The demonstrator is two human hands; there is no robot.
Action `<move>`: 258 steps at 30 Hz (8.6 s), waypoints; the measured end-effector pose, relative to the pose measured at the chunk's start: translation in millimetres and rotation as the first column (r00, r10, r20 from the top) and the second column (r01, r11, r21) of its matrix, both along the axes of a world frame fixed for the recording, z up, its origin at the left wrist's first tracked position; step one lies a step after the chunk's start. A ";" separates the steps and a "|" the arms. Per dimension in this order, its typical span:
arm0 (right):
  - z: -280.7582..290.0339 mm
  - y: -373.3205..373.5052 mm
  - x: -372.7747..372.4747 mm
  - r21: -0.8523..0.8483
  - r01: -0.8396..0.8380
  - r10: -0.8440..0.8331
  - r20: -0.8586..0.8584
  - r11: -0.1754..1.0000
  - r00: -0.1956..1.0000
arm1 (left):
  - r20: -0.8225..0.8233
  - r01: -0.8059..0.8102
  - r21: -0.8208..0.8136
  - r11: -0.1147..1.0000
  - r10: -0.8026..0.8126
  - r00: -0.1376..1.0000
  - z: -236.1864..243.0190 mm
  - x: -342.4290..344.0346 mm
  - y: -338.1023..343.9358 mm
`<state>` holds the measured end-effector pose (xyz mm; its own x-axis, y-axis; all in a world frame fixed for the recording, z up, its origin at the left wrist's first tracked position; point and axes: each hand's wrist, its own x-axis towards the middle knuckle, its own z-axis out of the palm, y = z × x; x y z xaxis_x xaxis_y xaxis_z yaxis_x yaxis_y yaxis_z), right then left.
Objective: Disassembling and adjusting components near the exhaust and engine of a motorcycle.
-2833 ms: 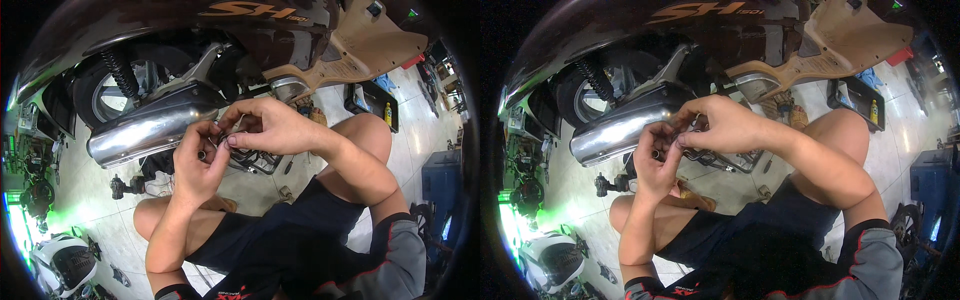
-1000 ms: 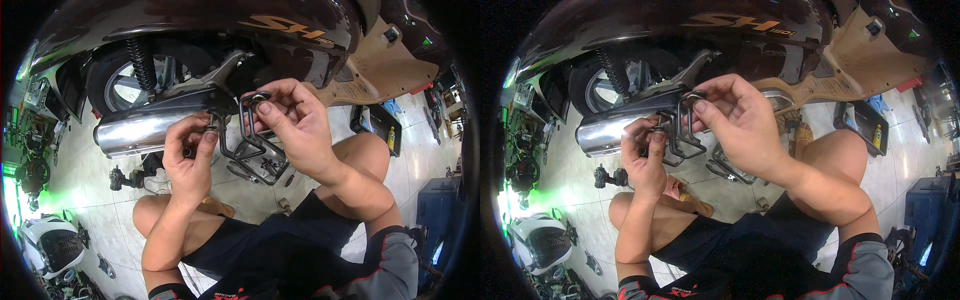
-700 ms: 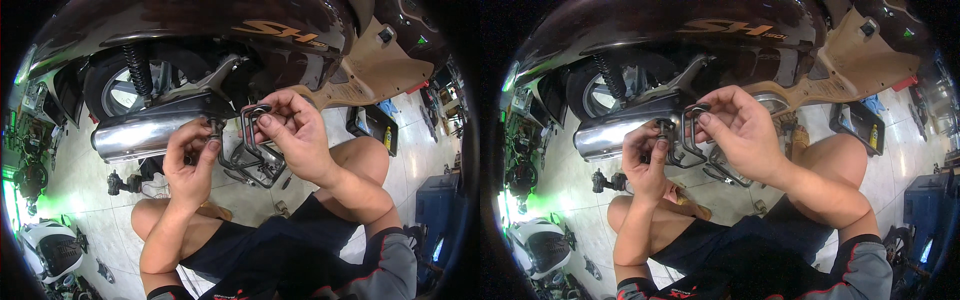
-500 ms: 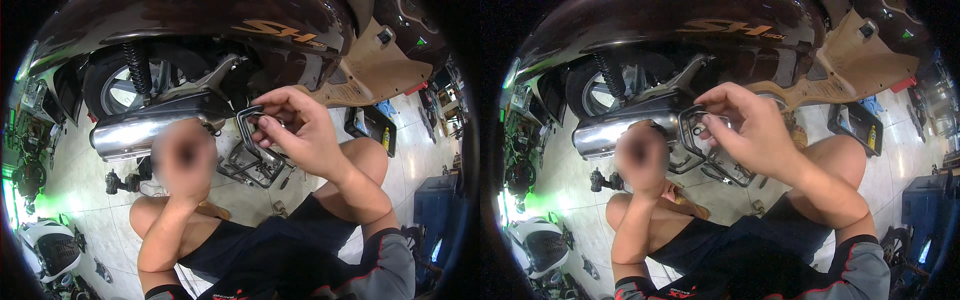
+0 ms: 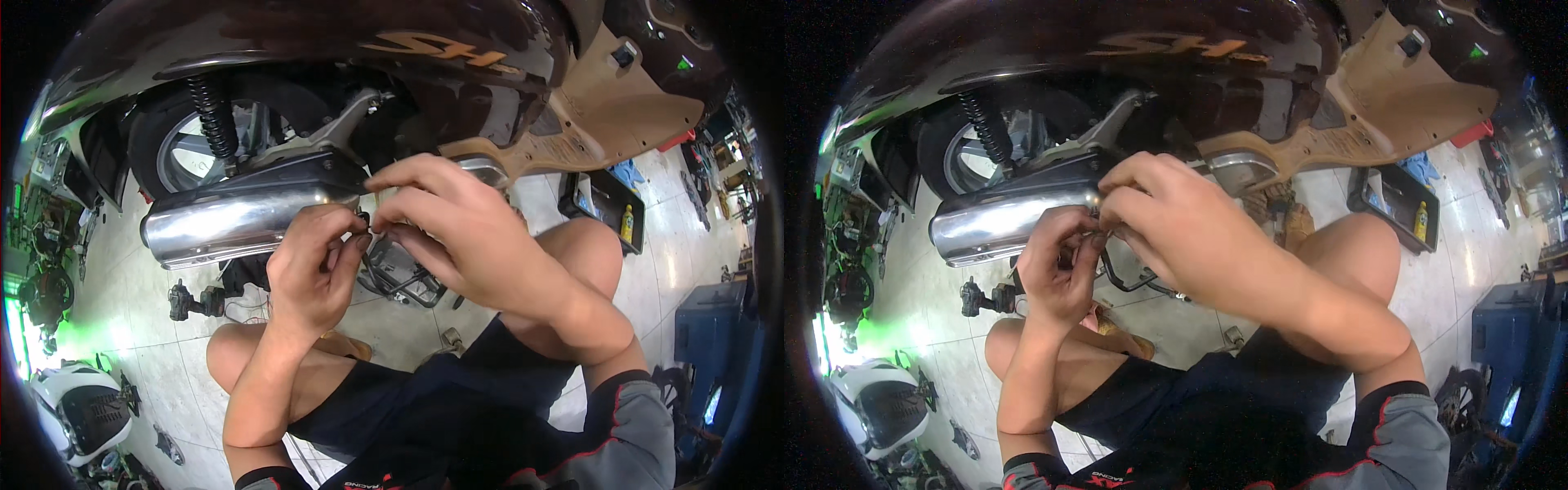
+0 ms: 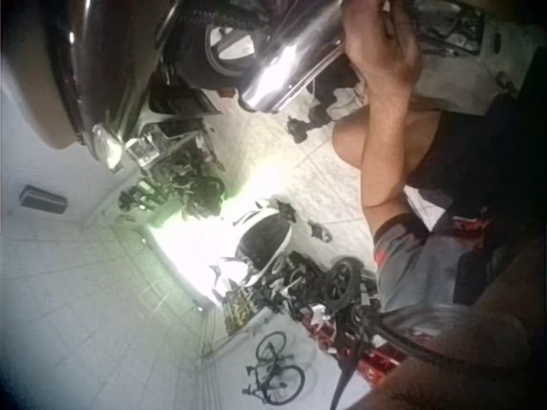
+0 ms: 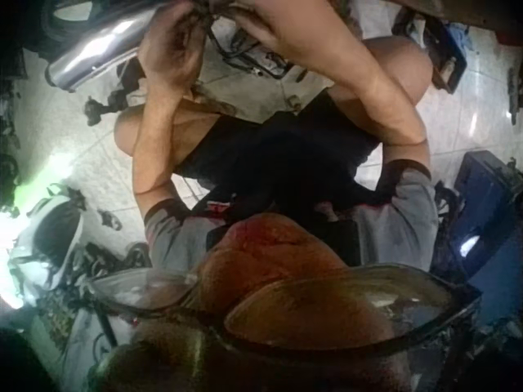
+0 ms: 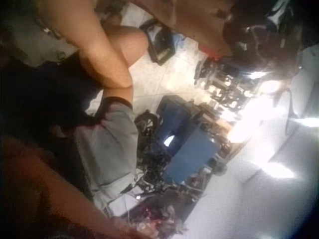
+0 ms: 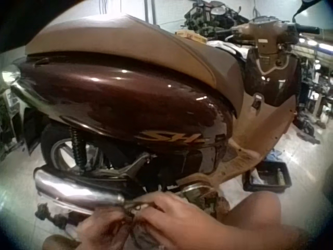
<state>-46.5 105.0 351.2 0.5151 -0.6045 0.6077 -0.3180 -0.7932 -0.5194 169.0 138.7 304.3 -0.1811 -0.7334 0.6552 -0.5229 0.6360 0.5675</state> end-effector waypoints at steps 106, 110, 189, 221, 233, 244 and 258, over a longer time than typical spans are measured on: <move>-8.1 -4.9 5.9 0.314 -0.431 0.281 0.424 0.846 0.861 | 0.261 0.045 -0.277 0.960 0.030 0.965 2.6 14.4 13.3; -9.2 -7.7 6.5 0.334 -0.437 0.276 0.431 0.835 0.859 | 0.221 0.046 -0.293 0.955 0.021 0.975 -3.1 14.3 11.0; -161.7 78.3 -28.0 0.937 -0.325 -0.533 0.211 -0.130 0.820 | -0.635 0.439 0.772 0.459 0.584 0.506 -175.7 -93.0 181.1; -162.1 58.5 -21.0 0.805 -0.151 -0.356 0.410 0.573 0.840 | -0.633 0.559 0.773 0.301 0.426 0.647 -75.9 -95.0 150.3; -203.2 29.2 -10.2 0.774 -0.279 -0.400 0.556 0.568 0.728 | -0.685 0.581 0.713 0.392 0.567 0.458 -92.4 -106.3 115.4; -296.7 -73.9 12.7 0.872 -0.432 -0.732 0.447 0.230 0.513 | -0.639 0.483 0.756 0.442 0.660 0.395 -183.4 -118.2 0.6; -339.3 -123.1 35.3 0.718 -0.448 -0.620 0.691 0.533 0.371 | -0.633 0.357 0.772 0.526 0.586 0.506 -233.0 -116.7 -43.9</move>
<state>-11.2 -18.1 12.0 -0.0326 -0.9915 -0.1263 0.6596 0.0736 -0.7480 52.3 94.7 71.3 0.1614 -0.8956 -0.4146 0.4083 -0.3219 0.8542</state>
